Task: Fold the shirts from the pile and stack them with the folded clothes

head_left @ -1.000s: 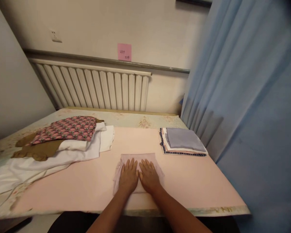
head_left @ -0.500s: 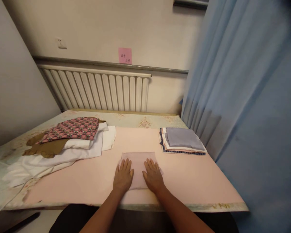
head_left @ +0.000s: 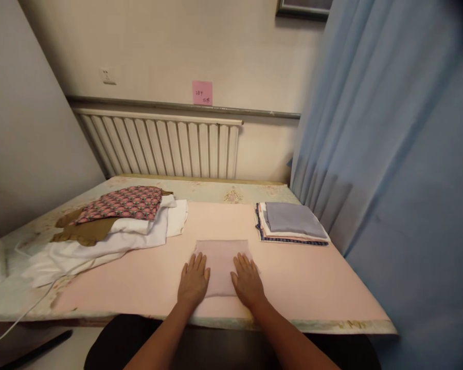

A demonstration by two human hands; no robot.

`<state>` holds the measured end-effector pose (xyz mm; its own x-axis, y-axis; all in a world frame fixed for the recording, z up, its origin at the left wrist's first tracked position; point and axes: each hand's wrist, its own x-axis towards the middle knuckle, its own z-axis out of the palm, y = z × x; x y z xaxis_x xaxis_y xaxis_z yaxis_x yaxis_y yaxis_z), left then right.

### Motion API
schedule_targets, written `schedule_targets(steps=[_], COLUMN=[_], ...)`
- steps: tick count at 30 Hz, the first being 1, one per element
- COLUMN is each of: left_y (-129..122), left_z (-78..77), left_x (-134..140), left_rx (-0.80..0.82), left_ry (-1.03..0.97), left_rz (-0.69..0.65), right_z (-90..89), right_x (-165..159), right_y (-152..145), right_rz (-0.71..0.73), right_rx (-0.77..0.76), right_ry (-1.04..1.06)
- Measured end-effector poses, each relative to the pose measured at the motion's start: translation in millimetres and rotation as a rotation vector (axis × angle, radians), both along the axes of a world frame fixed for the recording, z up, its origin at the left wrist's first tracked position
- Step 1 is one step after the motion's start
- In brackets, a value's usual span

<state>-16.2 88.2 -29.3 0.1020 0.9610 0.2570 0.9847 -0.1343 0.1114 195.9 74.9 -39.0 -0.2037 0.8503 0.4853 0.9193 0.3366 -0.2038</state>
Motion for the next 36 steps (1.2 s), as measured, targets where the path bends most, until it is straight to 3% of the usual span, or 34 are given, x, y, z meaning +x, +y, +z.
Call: schedule_targets(steps=[36], left_y=[-4], left_z=[1.8], left_x=[0], left_rx=[0.028], left_ry=[-0.042], left_rz=[0.001], right_z=[-3.8], right_x=[6], right_y=[-12], right_rz=[0.014], right_rx=[-0.011], right_ry=[0.022])
